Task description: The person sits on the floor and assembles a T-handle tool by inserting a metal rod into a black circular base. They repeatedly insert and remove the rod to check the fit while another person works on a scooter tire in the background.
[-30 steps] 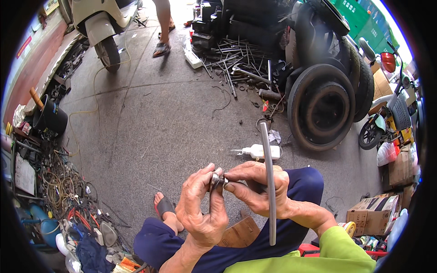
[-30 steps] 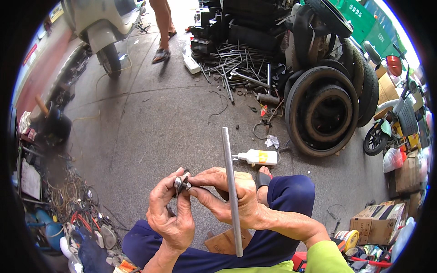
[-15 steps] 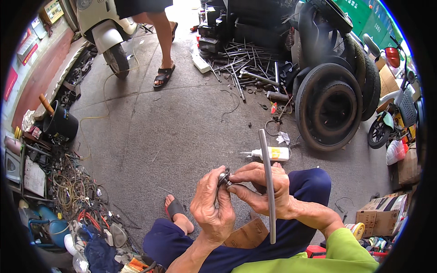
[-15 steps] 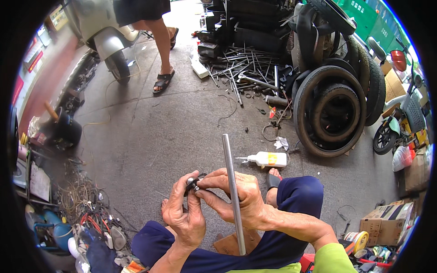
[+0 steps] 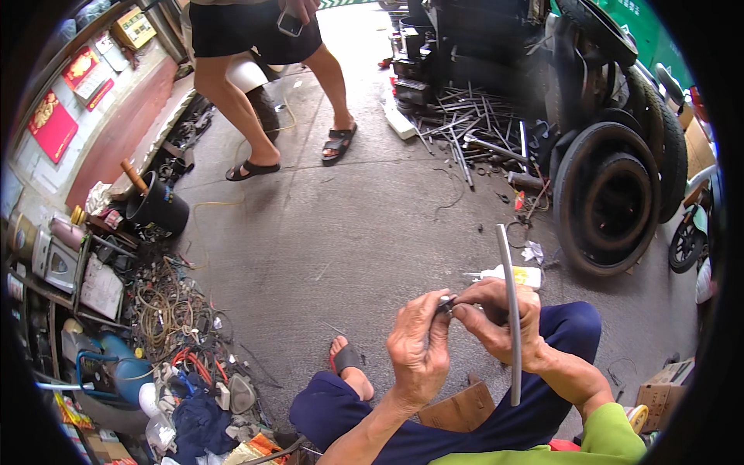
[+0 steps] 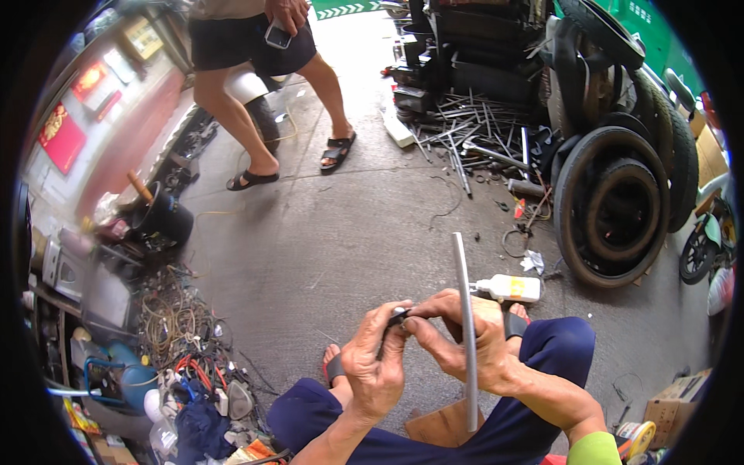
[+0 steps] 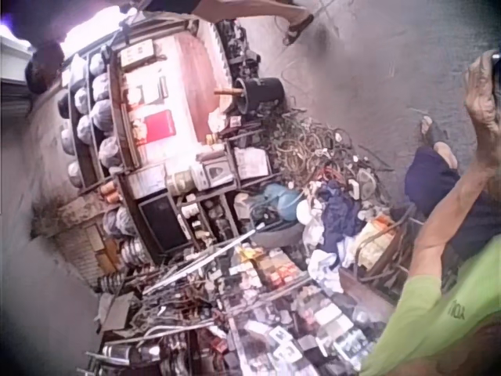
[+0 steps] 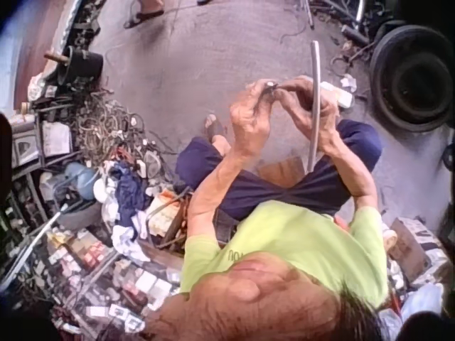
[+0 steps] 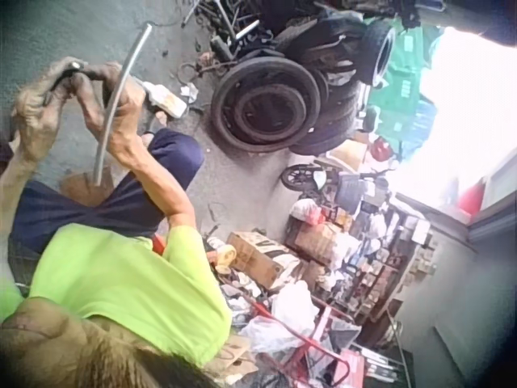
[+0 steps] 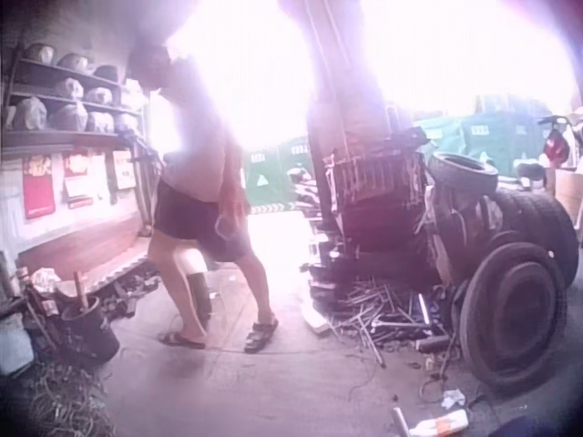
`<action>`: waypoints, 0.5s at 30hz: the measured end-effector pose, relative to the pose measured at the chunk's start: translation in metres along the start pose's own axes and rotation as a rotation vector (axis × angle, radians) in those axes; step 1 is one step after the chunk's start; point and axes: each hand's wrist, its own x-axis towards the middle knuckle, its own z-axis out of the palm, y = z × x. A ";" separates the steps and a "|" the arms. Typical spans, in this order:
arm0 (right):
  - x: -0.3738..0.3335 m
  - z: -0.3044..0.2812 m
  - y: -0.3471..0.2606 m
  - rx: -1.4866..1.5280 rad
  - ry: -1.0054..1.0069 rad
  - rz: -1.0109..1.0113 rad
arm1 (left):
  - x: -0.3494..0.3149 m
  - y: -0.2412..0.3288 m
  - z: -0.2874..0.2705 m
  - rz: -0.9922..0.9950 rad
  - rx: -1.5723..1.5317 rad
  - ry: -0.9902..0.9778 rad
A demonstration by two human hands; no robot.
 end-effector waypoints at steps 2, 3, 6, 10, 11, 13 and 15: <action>0.001 0.000 0.002 0.017 -0.010 0.018 | -0.001 0.001 -0.001 -0.022 -0.005 -0.018; 0.000 0.000 0.003 -0.001 -0.016 0.044 | -0.002 0.000 0.000 -0.024 -0.009 -0.020; -0.002 -0.003 0.007 -0.022 -0.024 0.096 | -0.004 0.001 0.001 -0.059 -0.037 -0.048; 0.004 -0.006 0.006 -0.066 -0.045 0.083 | -0.008 0.006 0.001 -0.129 -0.060 -0.079; 0.004 -0.008 0.004 -0.058 -0.060 0.132 | -0.009 0.007 0.002 -0.168 -0.075 -0.081; 0.003 -0.006 0.018 0.038 -0.124 0.199 | -0.005 0.012 -0.001 -0.204 -0.019 -0.068; 0.011 -0.010 0.013 -0.031 -0.252 0.229 | 0.001 0.011 -0.006 -0.184 -0.072 0.022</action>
